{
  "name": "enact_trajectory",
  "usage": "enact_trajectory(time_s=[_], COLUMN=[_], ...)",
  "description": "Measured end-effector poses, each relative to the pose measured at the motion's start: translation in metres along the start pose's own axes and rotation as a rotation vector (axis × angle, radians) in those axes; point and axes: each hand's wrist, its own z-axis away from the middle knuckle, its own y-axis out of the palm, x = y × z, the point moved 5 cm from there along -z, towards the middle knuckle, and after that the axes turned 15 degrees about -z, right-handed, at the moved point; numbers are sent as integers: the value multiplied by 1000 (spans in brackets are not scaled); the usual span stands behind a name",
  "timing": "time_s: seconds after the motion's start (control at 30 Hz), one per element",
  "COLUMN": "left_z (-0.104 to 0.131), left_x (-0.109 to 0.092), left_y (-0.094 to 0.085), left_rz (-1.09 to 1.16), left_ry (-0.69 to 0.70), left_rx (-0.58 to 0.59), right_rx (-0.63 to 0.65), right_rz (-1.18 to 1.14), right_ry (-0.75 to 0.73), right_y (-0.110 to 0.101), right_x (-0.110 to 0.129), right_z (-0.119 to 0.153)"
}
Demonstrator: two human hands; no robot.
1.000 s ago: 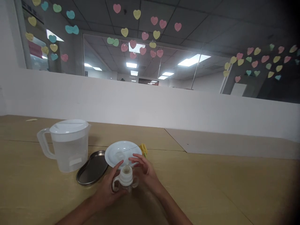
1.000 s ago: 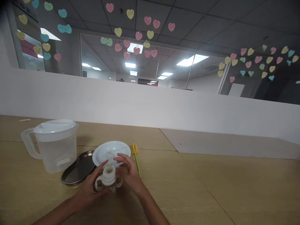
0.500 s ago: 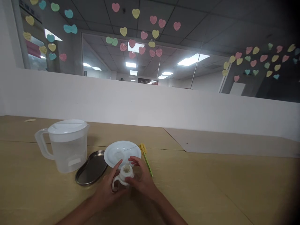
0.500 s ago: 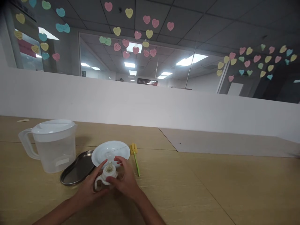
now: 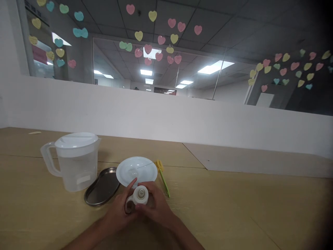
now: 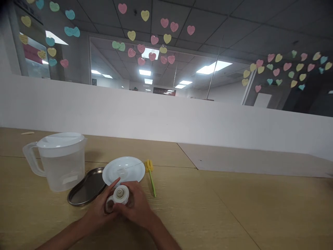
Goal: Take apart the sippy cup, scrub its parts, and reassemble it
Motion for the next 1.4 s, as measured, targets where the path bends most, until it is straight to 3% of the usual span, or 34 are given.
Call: enact_trajectory(time_s=[0.13,0.27,0.47,0.57,0.77,1.4], left_z=[0,-1,-2,-2,-2,-3], left_x=[0,-1,-1,-1,0,-1], left_y=[0,0,0,-1,0,-1], left_rz=[19,21,19,17,16,-53], left_ry=[8,-4,14,34,24,26], left_rx=[17,41,37,25,26,33], right_rx=[-69,-208,-429,-522,-670,-361], right_rz=[11,-57,-361,-472,-479,-409], right_ry=[-34,34,137,130,11,164], right_y=[-5,-15,-26,-36,-55,-35], right_x=[4,4,0,2,6,-30], right_z=[-3,-4,-6,-9,-9,-8])
